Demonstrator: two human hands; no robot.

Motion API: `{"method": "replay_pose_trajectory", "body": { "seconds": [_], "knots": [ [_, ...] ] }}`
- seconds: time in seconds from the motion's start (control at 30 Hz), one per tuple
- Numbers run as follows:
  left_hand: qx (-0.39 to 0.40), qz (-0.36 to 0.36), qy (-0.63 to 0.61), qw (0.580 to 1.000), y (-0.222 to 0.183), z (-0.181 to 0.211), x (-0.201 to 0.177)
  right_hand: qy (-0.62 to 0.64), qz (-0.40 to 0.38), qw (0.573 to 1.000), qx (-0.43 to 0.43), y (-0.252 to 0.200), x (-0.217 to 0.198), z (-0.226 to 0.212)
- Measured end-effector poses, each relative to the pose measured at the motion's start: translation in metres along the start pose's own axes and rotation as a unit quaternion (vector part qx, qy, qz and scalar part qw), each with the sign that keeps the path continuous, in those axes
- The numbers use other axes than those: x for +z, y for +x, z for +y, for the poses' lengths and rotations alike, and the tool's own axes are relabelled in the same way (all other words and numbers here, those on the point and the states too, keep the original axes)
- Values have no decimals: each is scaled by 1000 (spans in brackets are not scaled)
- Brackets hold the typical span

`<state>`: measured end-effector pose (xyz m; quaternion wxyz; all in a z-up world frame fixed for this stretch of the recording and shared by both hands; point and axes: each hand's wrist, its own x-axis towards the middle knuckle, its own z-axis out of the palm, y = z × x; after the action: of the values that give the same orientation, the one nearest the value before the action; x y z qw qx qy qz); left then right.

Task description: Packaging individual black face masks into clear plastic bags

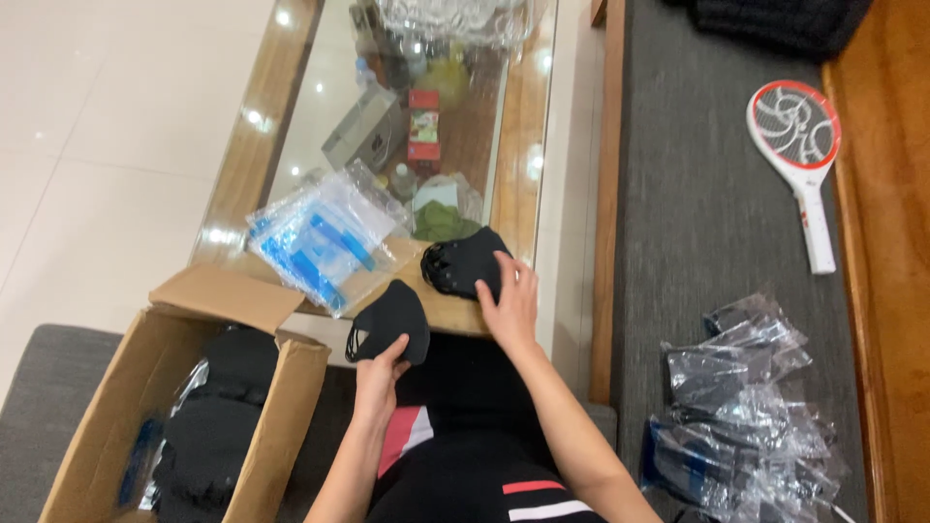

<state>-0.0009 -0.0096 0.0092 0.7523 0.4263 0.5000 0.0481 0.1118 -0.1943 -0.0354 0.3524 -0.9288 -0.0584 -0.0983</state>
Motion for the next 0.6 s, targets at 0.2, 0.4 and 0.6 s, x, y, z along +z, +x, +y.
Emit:
{"method": "replay_pose_trajectory", "body": {
  "seconds": [0.2, 0.4, 0.6],
  "knots": [
    [-32, -54, 4, 998, 24, -21, -12, -104, -102, 985, -91, -4, 20, 10],
    [-76, -91, 8, 993, -2, -5, -6, -133, -113, 982, -71, -6, 25, 10],
    [-92, -107, -13, 990, -11, -20, 0, -133, -107, 983, -70, -5, 29, 15]
  ]
}}
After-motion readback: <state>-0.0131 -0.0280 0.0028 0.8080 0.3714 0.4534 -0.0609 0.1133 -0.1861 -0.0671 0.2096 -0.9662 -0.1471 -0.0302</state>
